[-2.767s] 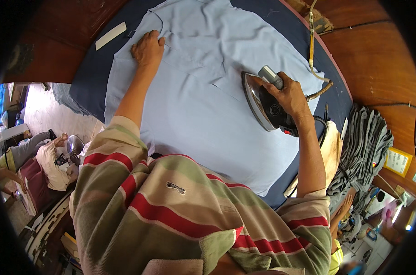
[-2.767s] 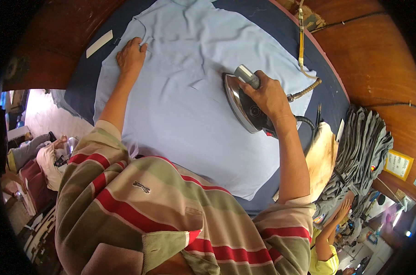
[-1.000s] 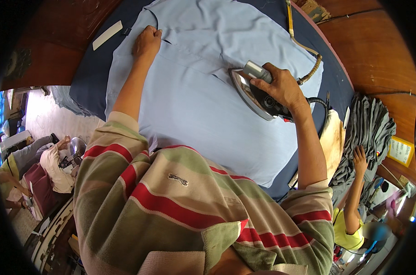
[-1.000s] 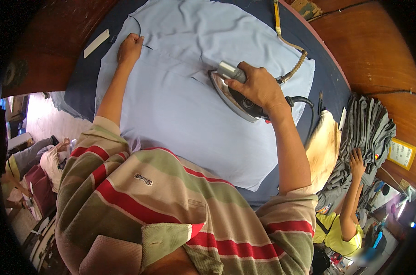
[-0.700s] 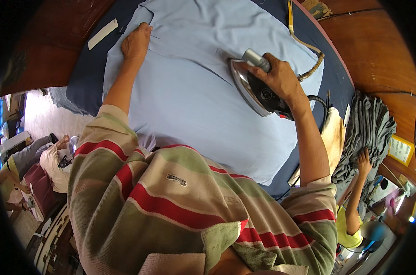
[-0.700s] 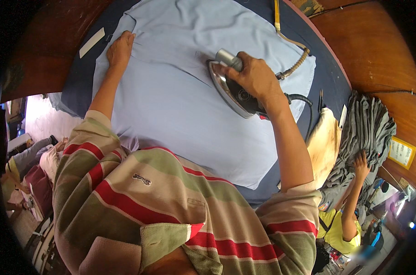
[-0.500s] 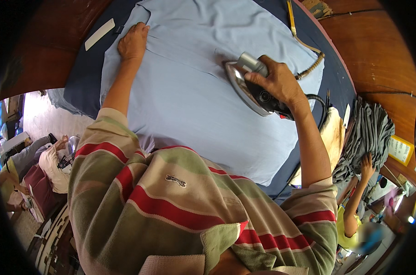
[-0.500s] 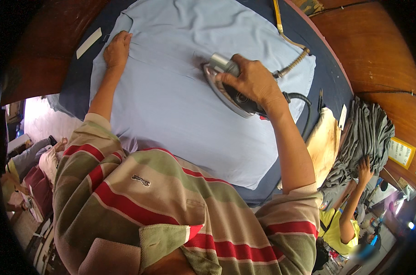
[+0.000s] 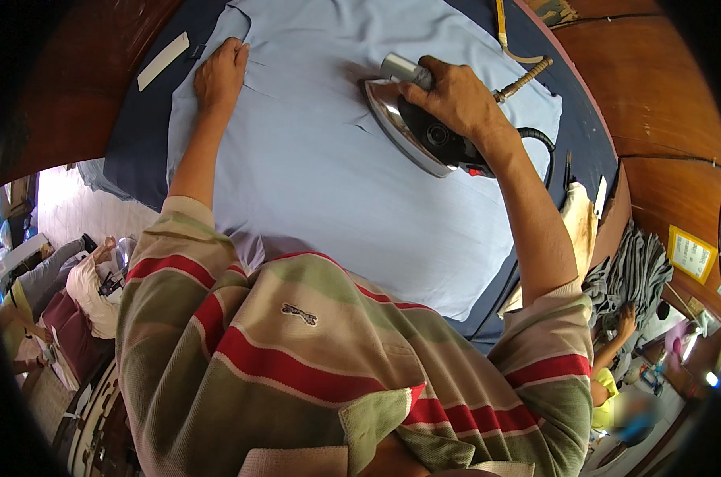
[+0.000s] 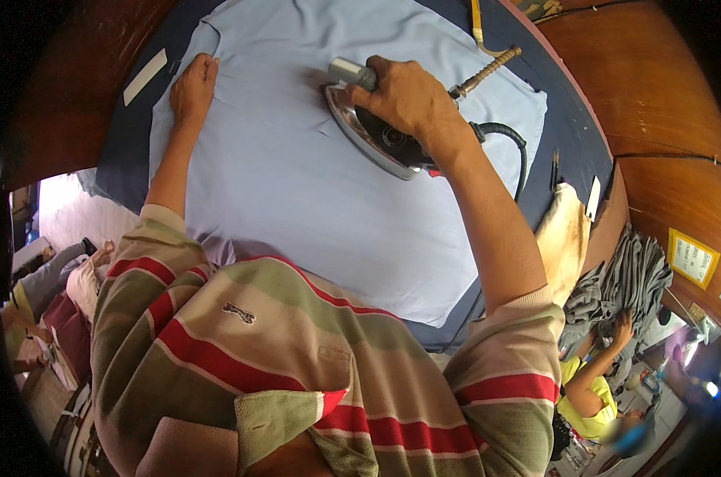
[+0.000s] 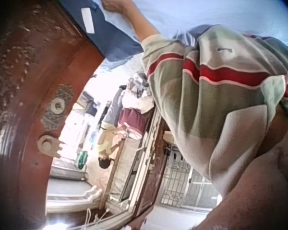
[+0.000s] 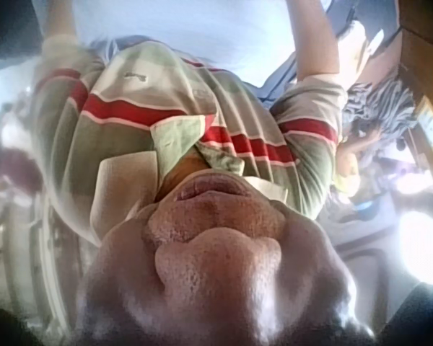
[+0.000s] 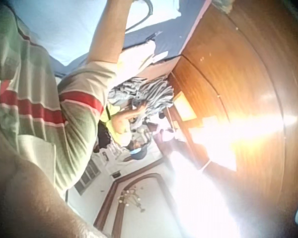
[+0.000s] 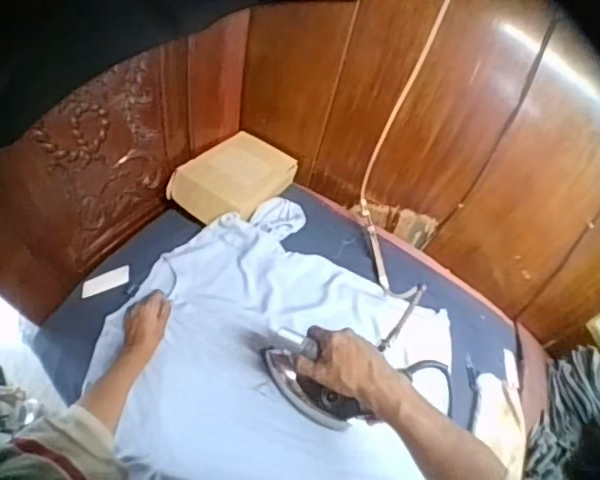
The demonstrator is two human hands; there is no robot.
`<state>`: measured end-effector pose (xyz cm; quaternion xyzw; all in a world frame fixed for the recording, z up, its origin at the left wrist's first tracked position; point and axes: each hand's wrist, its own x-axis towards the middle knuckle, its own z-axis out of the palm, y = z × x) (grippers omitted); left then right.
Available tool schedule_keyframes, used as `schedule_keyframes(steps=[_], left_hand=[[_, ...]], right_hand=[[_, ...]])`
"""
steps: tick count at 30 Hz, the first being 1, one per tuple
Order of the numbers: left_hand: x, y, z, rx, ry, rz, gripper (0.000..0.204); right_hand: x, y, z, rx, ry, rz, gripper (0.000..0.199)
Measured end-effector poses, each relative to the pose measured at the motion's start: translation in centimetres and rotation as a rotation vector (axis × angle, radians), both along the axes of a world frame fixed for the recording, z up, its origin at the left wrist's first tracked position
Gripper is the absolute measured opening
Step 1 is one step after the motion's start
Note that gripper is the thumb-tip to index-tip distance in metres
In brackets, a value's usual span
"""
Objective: The person irons a light blue shirt on a padded workspace using a handheld iron. They smooth the fabric by hand, use snips to trim thread, and fold parts of the shirt while applying the iron to different sections.
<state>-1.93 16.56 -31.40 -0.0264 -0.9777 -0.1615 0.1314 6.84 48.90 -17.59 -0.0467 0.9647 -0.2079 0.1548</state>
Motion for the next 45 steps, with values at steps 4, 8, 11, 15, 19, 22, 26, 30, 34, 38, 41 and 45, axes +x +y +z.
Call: schedule_keyframes(steps=[4,8,11,15,19,22,26,30,34,38,41,45], left_hand=[[-0.5,1.3,-0.4,0.009,0.003,0.010,0.026],[-1.0,2.2,-0.7,0.014,-0.023,0.020,0.026],[-1.0,2.3,-0.8,0.022,-0.046,0.028,0.027],[-0.8,2.0,-0.8,0.029,-0.034,0.035,0.026],[-0.6,1.7,-0.7,0.051,-0.016,0.032,0.026],[-0.5,1.6,-0.7,0.061,-0.029,0.007,0.028],[-0.8,2.0,-1.0,0.040,-0.017,0.034,0.025],[-1.0,1.9,-1.1,0.046,-0.023,0.039,0.025],[-0.7,1.7,-0.9,0.039,-0.025,0.032,0.026],[-0.6,1.7,-0.6,0.050,-0.086,0.059,0.027],[-0.8,1.7,-0.5,0.043,-0.115,0.050,0.027],[-0.9,1.8,-0.8,0.041,-0.006,0.043,0.026]], right_hand=[[-1.9,0.8,-0.2,-0.005,-0.005,-0.058,0.047],[-1.6,1.8,0.0,-0.024,-0.059,0.040,0.048],[0.1,1.9,0.4,0.004,-0.124,0.123,0.047],[2.3,1.9,0.8,0.042,-0.133,0.183,0.043],[3.1,2.2,1.1,-0.017,-0.124,0.056,0.043],[2.9,2.3,1.0,-0.013,-0.125,0.039,0.042],[2.6,1.9,0.7,0.025,-0.138,0.064,0.043],[2.3,1.7,0.6,0.037,-0.131,0.039,0.042],[1.8,2.0,0.5,-0.030,-0.068,-0.081,0.043],[1.9,2.2,0.3,-0.010,-0.053,-0.009,0.043],[2.0,2.3,0.3,-0.025,-0.105,0.006,0.044],[1.1,2.0,0.3,-0.047,-0.011,-0.026,0.044]])
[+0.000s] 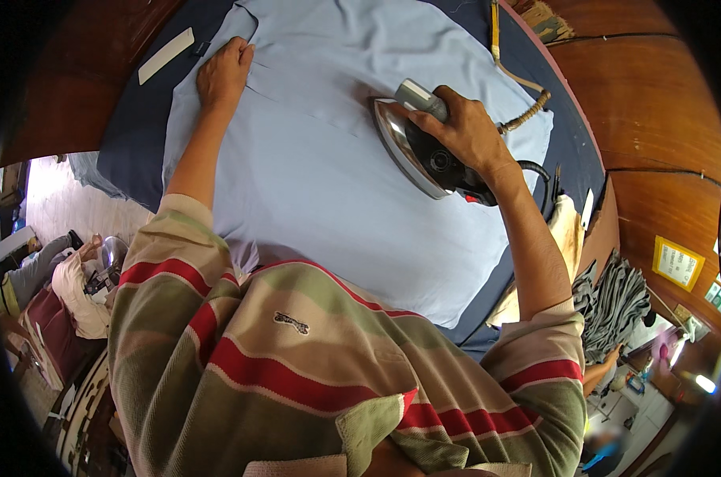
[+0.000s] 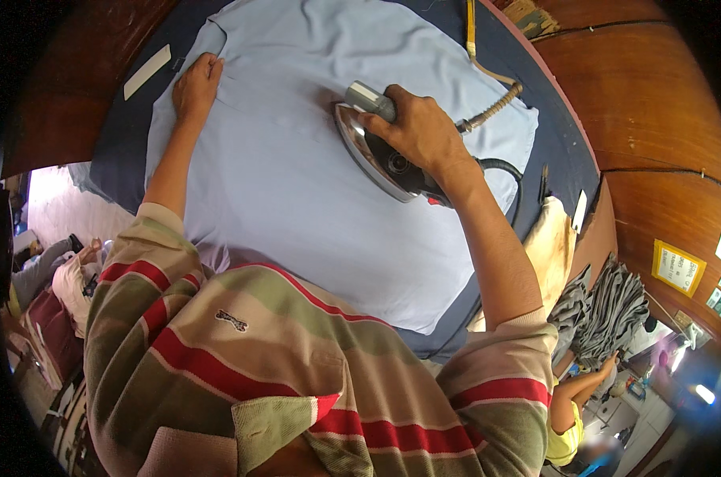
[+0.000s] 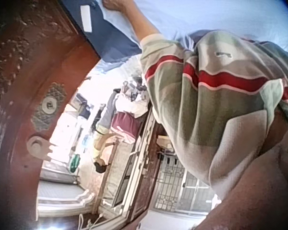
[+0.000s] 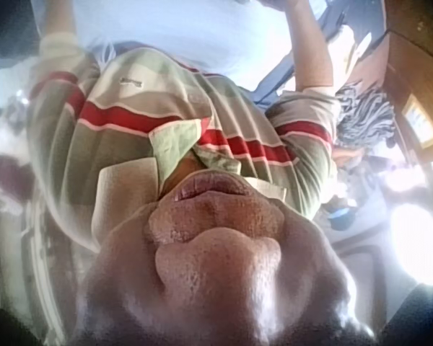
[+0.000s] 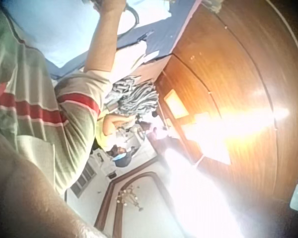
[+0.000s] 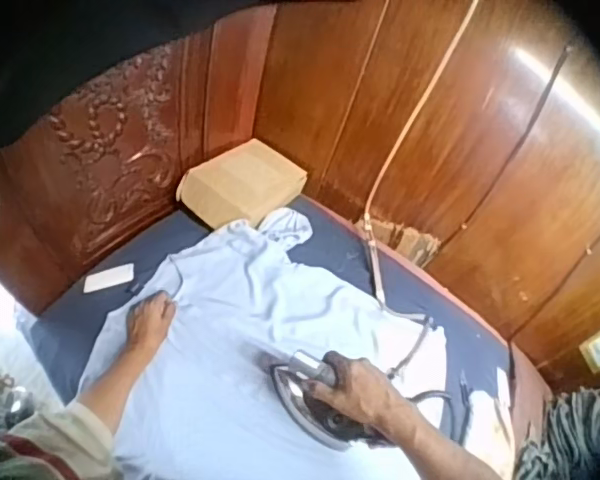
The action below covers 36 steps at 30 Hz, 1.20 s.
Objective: The person irons a light blue shirt on a padded workspace using a handheld iron. They smooth the fabric by hand, use snips to trim thread, and fold parts of the shirt while applying the iron to different sections.
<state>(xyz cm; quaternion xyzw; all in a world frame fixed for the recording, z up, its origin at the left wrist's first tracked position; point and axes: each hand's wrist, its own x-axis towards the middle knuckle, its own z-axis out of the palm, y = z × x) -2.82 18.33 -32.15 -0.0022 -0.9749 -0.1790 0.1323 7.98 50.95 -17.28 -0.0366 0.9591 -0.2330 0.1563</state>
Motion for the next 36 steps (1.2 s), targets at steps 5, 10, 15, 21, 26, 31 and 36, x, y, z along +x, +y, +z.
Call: schedule_keyframes(steps=[5,10,15,21,26,31,36], left_hand=[[0.3,0.0,0.0,-0.002,-0.036,-0.003,0.027],[0.3,-0.2,0.4,0.045,-0.074,0.010,0.027],[0.5,-0.2,0.3,0.031,0.004,0.001,0.022],[0.5,-0.5,0.8,0.035,0.012,-0.013,0.022],[0.2,-1.6,1.1,0.048,-0.097,-0.054,0.025],[0.2,-1.8,0.5,0.037,-0.025,-0.075,0.026],[0.1,-1.9,0.4,0.077,-0.017,-0.068,0.026]], right_hand=[[-2.1,-1.9,-0.6,0.018,0.014,0.096,0.046],[-3.9,-3.0,-0.5,0.069,-0.002,0.038,0.047],[-5.0,-4.5,-0.1,-0.017,0.057,0.176,0.050],[-7.5,-8.9,-0.6,0.044,0.031,0.232,0.046],[-6.8,-8.3,-0.7,0.032,0.047,0.245,0.046],[-4.0,-4.9,-0.5,0.022,0.041,0.271,0.048],[0.1,-1.0,0.5,0.045,-0.049,0.217,0.040]])
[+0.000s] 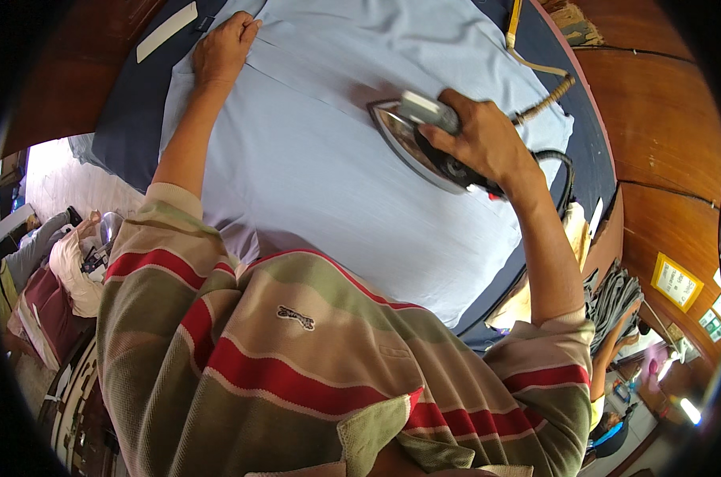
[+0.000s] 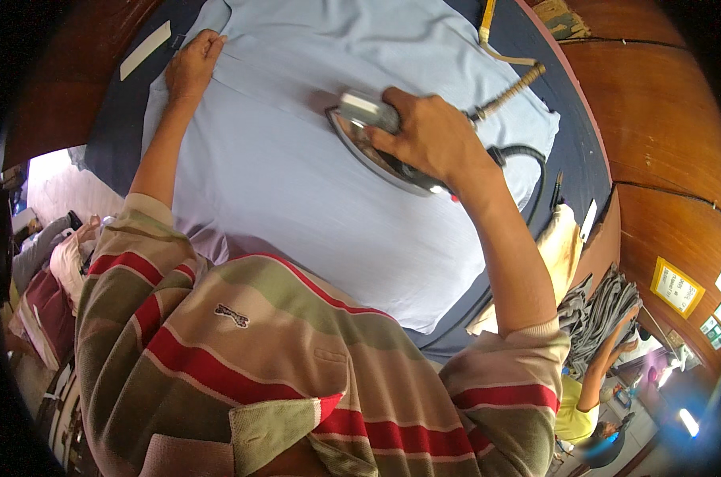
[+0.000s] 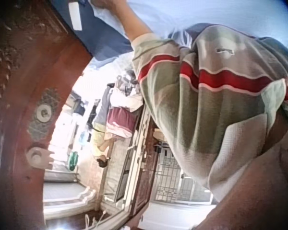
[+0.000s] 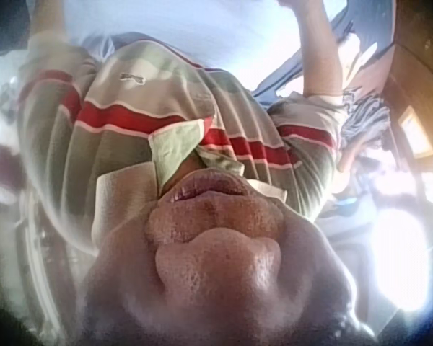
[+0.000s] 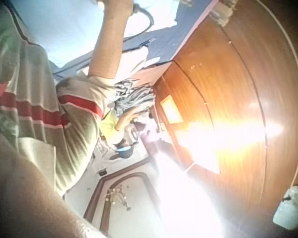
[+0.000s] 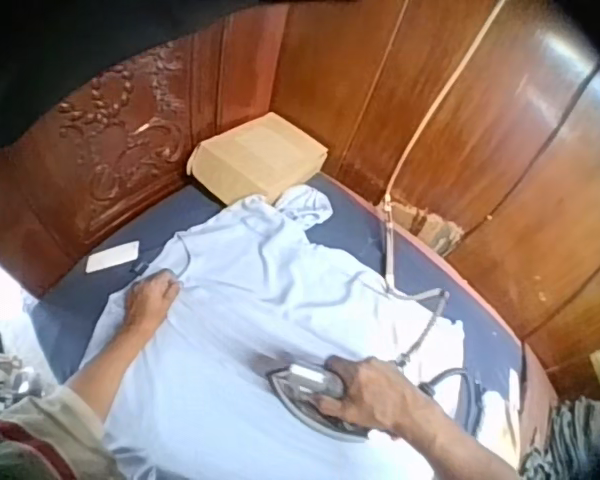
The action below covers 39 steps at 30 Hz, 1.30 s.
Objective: The person irons a light blue shirt on a padded workspace using a handheld iron. They smooth the fabric by hand, use snips to trim thread, and fold parts of the shirt while applying the iron to different sections.
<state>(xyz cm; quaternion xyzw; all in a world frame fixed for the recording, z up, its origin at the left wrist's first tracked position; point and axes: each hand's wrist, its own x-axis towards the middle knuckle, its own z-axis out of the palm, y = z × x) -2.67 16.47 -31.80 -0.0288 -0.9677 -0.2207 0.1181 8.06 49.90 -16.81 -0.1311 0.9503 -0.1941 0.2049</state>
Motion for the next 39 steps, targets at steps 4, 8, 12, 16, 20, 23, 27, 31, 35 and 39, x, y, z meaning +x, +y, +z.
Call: schedule_keyframes(steps=[4,8,12,16,20,23,27,31,35,39], left_hand=[[-0.1,-0.1,-0.2,-0.007,-0.040,0.008,0.027],[-0.2,0.0,-0.5,-0.030,0.064,0.006,0.025],[-0.3,0.1,-0.2,-0.007,-0.031,0.018,0.028],[-0.1,0.3,0.3,-0.005,-0.040,0.022,0.024],[0.0,0.3,0.3,0.030,-0.021,0.009,0.024],[0.0,0.1,0.1,0.022,0.007,0.006,0.025],[-0.2,0.2,-0.1,-0.005,0.018,0.004,0.024],[-0.3,0.3,-0.2,0.010,0.049,-0.006,0.025],[-0.4,0.3,-0.3,0.019,0.020,0.001,0.024],[-0.6,0.3,-0.5,0.022,0.028,0.001,0.025]], right_hand=[[2.0,1.7,0.5,0.009,-0.089,-0.141,0.038],[1.8,1.3,0.2,-0.013,-0.027,-0.080,0.043],[0.3,-1.2,-0.2,-0.035,0.050,-0.032,0.046],[-2.4,-5.0,-0.7,-0.058,0.125,-0.011,0.047],[-5.4,-8.3,-1.0,-0.080,0.187,0.010,0.047],[-6.9,-10.1,-1.0,-0.016,0.158,0.015,0.044],[-6.9,-10.6,-0.8,0.008,0.121,0.063,0.043],[-6.9,-10.5,-0.9,0.006,0.087,0.031,0.043],[-7.6,-10.7,-1.0,-0.014,0.102,-0.058,0.044],[-6.8,-11.5,-0.6,0.008,0.083,0.095,0.049]])
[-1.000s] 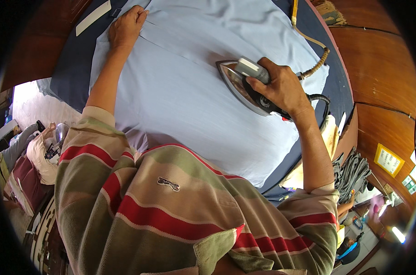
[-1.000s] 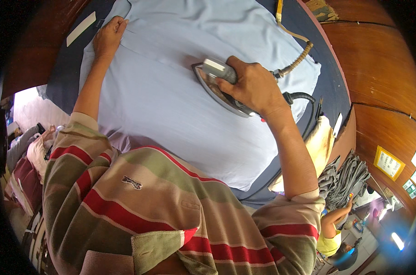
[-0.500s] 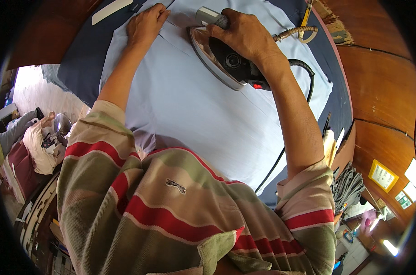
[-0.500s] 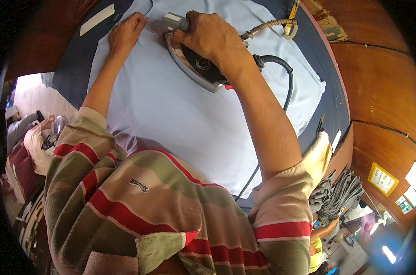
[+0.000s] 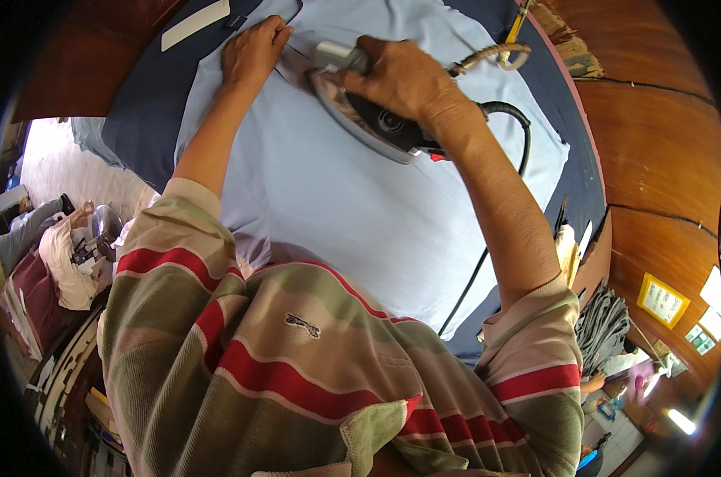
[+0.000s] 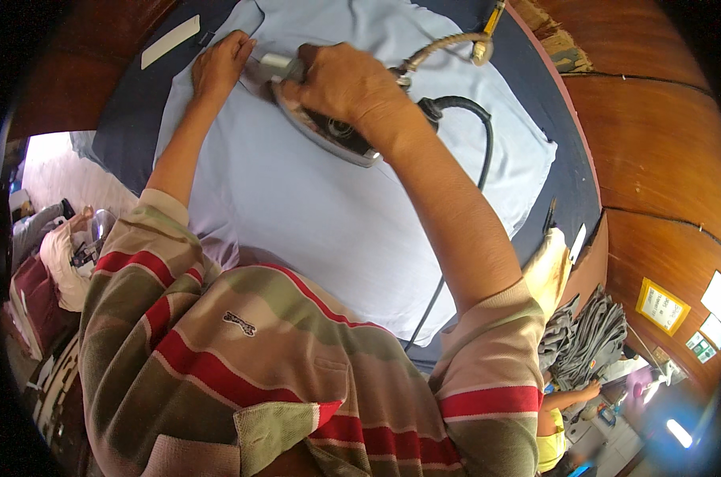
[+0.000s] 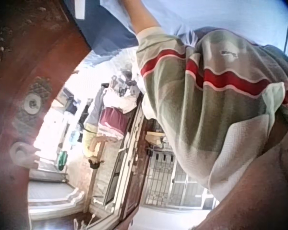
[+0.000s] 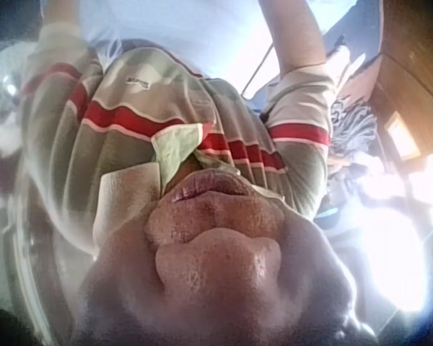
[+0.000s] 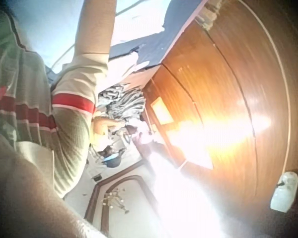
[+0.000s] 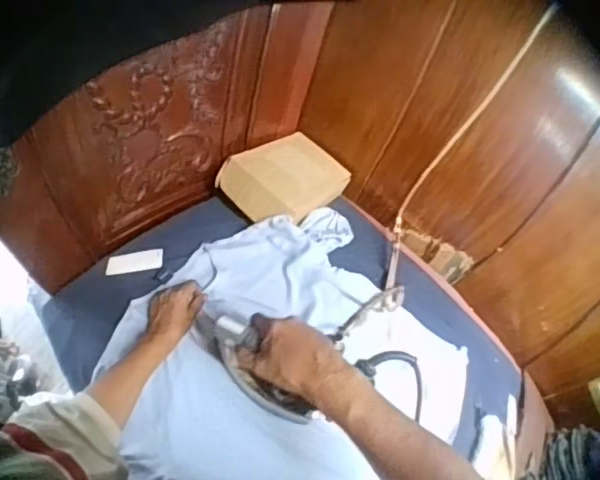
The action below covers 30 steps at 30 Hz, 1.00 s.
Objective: The person irons a light blue shirt on a padded workspace using a handheld iron. They smooth the fabric by hand, use snips to trim thread, and fold parts of the shirt while applying the iron to different sections.
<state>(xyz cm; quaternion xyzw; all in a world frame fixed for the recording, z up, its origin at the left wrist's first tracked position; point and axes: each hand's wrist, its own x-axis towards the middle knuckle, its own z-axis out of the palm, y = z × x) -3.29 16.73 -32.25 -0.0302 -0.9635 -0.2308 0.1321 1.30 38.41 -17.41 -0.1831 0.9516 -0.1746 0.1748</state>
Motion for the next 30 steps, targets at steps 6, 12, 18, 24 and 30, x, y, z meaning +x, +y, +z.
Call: schedule_keyframes(steps=[6,12,18,24,30], left_hand=[[0.2,0.0,0.4,-0.005,0.011,-0.010,0.026],[0.6,0.0,0.8,0.006,-0.068,-0.011,0.024],[0.3,0.3,0.8,0.016,-0.019,0.002,0.025],[0.6,0.2,0.8,-0.009,-0.027,0.019,0.024],[0.6,0.2,0.6,-0.031,-0.010,0.030,0.023]], right_hand=[[1.7,-0.4,0.0,0.045,0.038,0.052,0.052],[-1.8,1.7,-1.2,-0.010,0.107,-0.170,0.048],[0.4,2.3,0.0,-0.037,-0.046,-0.017,0.048],[6.9,2.7,1.1,-0.060,-0.083,0.057,0.043],[7.0,7.0,1.2,-0.016,-0.082,-0.337,0.039]])
